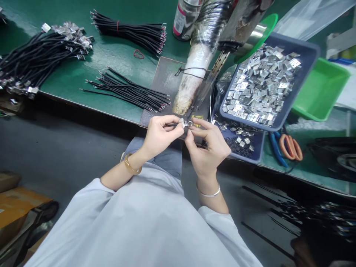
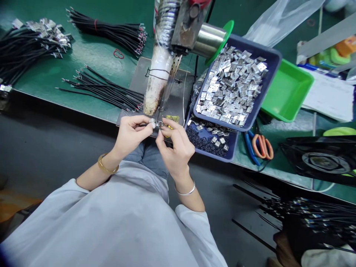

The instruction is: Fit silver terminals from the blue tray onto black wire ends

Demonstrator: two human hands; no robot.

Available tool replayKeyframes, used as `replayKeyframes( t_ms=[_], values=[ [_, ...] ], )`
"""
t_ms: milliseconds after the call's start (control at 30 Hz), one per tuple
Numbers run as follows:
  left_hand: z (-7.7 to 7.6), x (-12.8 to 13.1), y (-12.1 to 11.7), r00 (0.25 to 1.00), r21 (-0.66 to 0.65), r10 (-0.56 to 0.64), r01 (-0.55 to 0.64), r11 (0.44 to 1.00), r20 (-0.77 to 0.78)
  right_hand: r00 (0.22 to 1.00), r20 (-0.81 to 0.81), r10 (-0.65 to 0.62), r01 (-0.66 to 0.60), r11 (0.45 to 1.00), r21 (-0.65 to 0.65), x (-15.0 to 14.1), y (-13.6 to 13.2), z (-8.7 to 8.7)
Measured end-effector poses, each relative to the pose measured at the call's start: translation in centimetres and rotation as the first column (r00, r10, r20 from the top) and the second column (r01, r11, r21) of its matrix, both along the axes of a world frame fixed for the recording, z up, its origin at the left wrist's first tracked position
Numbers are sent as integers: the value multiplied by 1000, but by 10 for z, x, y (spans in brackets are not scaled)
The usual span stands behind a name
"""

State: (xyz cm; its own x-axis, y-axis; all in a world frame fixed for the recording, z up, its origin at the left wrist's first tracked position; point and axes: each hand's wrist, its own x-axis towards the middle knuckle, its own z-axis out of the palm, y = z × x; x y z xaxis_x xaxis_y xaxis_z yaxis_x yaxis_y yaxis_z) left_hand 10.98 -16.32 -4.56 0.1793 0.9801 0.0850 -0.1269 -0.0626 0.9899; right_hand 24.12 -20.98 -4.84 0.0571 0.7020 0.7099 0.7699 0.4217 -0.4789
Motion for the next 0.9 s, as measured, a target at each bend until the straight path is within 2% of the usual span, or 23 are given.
replayKeyframes(
  t_ms=[100,333,533,633,733,800,900],
  values=[
    [-2,0,-1,999,-13,-2,2,1000,-51,1000,0,3,-3,1000,-13,0,1,-1],
    [-2,1,-3,991,65,67,-59,996,-117,999,18,-28,28,1000,6,-2,0,4],
    [-3,-2,-5,979,-17,-11,7,1000,-203,995,101,-13,12,1000,16,0,-6,0],
    [-4,-3,-8,979,-1,-45,46,999,-198,995,99,-27,24,999,36,1,-8,-3],
    [-5,-5,-11,978,95,-37,57,994,-206,999,-2,-53,53,998,30,0,-9,-2],
    [-6,-8,-12,976,193,-23,66,979,-219,985,-164,-59,51,997,-51,0,-9,-1],
    [-8,-12,-13,979,316,-28,92,944,-202,916,-399,-40,-49,976,-210,0,-8,3]
  ],
)
